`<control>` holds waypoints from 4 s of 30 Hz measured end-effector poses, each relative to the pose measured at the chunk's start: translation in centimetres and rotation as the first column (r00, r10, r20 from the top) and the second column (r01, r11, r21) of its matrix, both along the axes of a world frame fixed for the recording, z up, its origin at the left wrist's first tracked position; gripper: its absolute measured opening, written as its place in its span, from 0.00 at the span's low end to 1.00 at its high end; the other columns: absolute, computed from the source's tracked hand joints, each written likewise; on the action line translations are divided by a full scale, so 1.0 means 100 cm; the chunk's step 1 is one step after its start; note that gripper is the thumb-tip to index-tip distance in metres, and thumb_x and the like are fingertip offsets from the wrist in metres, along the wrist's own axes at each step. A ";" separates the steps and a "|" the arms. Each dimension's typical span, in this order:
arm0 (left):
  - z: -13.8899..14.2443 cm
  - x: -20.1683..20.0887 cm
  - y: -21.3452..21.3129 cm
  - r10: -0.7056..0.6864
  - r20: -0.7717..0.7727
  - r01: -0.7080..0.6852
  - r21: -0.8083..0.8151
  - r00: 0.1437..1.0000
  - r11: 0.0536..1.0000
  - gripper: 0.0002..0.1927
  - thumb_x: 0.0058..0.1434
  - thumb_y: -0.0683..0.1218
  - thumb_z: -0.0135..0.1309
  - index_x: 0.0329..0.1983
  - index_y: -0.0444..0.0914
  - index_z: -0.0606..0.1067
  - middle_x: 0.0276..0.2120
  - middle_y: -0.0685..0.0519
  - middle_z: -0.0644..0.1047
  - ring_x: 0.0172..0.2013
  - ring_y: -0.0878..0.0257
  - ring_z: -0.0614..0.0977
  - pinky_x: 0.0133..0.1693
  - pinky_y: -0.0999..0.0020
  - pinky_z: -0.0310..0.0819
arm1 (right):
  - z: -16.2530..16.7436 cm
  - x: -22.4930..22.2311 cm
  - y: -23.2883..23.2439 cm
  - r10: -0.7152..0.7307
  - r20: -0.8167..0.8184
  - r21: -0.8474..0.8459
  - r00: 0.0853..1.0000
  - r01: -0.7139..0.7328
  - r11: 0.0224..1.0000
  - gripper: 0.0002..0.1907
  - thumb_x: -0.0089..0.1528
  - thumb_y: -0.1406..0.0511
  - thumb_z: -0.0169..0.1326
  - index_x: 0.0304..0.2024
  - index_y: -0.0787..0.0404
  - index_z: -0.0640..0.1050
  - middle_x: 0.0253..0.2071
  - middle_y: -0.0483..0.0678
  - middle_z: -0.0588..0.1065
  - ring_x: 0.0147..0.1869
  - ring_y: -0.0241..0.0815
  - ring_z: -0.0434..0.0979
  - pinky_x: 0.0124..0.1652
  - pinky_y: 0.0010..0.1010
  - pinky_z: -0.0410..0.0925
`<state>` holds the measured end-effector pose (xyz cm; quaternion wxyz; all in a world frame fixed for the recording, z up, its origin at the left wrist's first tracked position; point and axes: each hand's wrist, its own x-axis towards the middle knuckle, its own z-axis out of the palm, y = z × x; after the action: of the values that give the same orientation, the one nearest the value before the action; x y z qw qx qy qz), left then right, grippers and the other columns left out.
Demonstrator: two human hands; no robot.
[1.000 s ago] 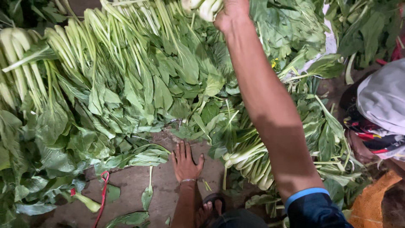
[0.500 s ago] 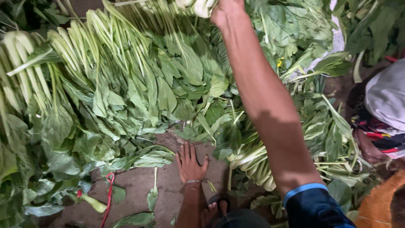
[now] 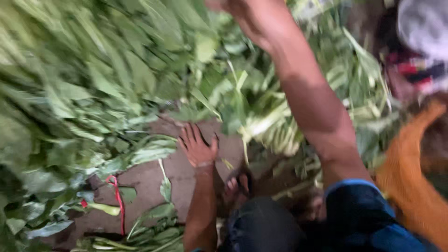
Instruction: The person sits on the ground among piles of leafy green vegetables, picks up individual stalks, strips off damaged outer leaves, and gathers stalks into bunches. They align the stems and place the finished bunches onto a growing pile beside them.
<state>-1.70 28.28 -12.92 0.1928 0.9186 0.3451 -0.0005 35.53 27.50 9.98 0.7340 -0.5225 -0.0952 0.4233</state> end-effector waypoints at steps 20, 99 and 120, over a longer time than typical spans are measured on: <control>0.052 0.121 -0.059 -0.449 0.467 0.441 0.133 0.762 0.887 0.31 0.70 0.50 0.63 0.73 0.42 0.66 0.72 0.43 0.63 0.71 0.43 0.65 0.68 0.44 0.62 | -0.159 -0.314 -0.338 -0.340 0.397 -0.484 0.852 0.509 0.712 0.17 0.65 0.68 0.59 0.56 0.63 0.73 0.36 0.42 0.77 0.38 0.30 0.75 0.39 0.23 0.70; 0.070 -0.098 0.071 -0.458 0.074 0.460 -0.018 0.886 0.888 0.27 0.57 0.40 0.58 0.62 0.39 0.75 0.50 0.43 0.72 0.48 0.44 0.76 0.43 0.50 0.74 | -0.081 -0.317 -0.339 0.391 0.609 -0.700 0.690 0.236 0.675 0.30 0.62 0.62 0.63 0.63 0.67 0.70 0.63 0.62 0.71 0.68 0.61 0.71 0.65 0.44 0.64; 0.188 0.004 -0.112 -0.664 0.462 0.807 -0.385 0.588 0.448 0.16 0.60 0.47 0.59 0.50 0.38 0.75 0.43 0.50 0.81 0.46 0.49 0.80 0.48 0.53 0.74 | 0.003 -0.333 -0.284 0.252 0.718 -0.554 0.649 0.313 0.772 0.24 0.61 0.71 0.62 0.61 0.67 0.77 0.66 0.60 0.72 0.73 0.58 0.69 0.69 0.42 0.64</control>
<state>-1.30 17.13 5.89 0.4728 0.8678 -0.1344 -0.0726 2.27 -0.91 10.27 0.4104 -0.8670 -0.2351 0.1570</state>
